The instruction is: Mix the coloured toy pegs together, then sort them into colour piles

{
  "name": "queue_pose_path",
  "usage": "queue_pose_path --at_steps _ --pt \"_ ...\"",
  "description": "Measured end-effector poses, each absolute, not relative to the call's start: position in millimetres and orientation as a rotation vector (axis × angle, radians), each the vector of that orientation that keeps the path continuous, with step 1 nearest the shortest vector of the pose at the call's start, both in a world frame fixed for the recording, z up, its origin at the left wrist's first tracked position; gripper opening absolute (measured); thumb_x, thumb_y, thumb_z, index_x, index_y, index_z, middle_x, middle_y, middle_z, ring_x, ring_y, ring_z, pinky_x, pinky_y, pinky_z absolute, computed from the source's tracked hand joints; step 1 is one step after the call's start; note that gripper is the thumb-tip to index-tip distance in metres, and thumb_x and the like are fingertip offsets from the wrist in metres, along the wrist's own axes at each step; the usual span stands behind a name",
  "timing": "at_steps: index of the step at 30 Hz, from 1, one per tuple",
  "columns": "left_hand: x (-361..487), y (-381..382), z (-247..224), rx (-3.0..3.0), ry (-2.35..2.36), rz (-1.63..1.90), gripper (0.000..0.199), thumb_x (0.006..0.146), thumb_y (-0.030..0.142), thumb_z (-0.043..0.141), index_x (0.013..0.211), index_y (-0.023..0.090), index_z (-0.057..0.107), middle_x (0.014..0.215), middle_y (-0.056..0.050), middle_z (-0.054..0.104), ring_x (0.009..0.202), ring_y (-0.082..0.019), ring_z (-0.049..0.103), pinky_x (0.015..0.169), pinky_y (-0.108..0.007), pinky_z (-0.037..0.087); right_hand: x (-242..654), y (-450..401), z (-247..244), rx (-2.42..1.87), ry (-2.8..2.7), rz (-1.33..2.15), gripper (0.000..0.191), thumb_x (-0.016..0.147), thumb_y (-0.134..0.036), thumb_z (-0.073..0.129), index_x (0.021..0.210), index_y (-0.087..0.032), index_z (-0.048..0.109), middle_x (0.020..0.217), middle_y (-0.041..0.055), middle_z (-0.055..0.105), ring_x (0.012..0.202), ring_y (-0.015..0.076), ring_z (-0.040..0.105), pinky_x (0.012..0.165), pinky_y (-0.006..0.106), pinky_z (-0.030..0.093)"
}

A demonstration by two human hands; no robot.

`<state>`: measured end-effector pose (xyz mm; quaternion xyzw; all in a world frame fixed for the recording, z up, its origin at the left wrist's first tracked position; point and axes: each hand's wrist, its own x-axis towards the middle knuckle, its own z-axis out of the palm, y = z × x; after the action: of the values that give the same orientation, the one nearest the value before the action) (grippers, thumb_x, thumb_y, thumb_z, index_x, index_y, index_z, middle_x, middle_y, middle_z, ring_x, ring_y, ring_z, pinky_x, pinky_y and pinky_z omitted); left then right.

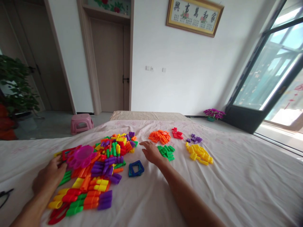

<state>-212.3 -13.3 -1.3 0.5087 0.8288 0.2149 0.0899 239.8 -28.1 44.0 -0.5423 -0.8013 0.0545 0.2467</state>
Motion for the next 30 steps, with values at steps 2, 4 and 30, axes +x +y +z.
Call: queue_pose_path --at_steps 2,4,30 --pt "-212.6 -11.9 -2.6 1.484 2.489 0.616 0.062 0.084 0.058 0.026 0.134 0.027 0.044 0.116 -0.014 0.065 0.098 -0.039 0.064 0.08 -0.045 0.05 231.5 -24.6 34.5 -1.43 -2.23 0.161 0.052 0.086 -0.013 0.051 0.138 -0.022 0.048 0.138 0.0091 0.054 0.126 0.0215 0.048 0.105 0.037 0.037" --pt "-211.9 -11.0 -2.8 1.457 2.522 0.582 0.059 0.084 0.056 0.026 0.133 0.028 0.044 0.115 -0.013 0.066 0.098 -0.037 0.064 0.08 -0.044 0.049 226.2 -19.8 27.6 -1.449 -2.249 0.163 0.059 0.086 -0.014 0.051 0.143 -0.021 0.041 0.146 0.0095 0.046 0.131 0.0225 0.043 0.108 0.039 0.035" --pt "-214.4 -5.8 -12.2 1.416 2.537 0.599 0.059 0.084 0.057 0.018 0.131 0.033 0.044 0.12 -0.008 0.065 0.1 -0.035 0.063 0.078 -0.041 0.047 255.3 -25.7 49.3 -1.774 -2.014 -0.123 0.037 0.089 -0.031 0.055 0.125 -0.022 0.056 0.113 0.0089 0.064 0.107 0.0227 0.055 0.09 0.032 0.039"
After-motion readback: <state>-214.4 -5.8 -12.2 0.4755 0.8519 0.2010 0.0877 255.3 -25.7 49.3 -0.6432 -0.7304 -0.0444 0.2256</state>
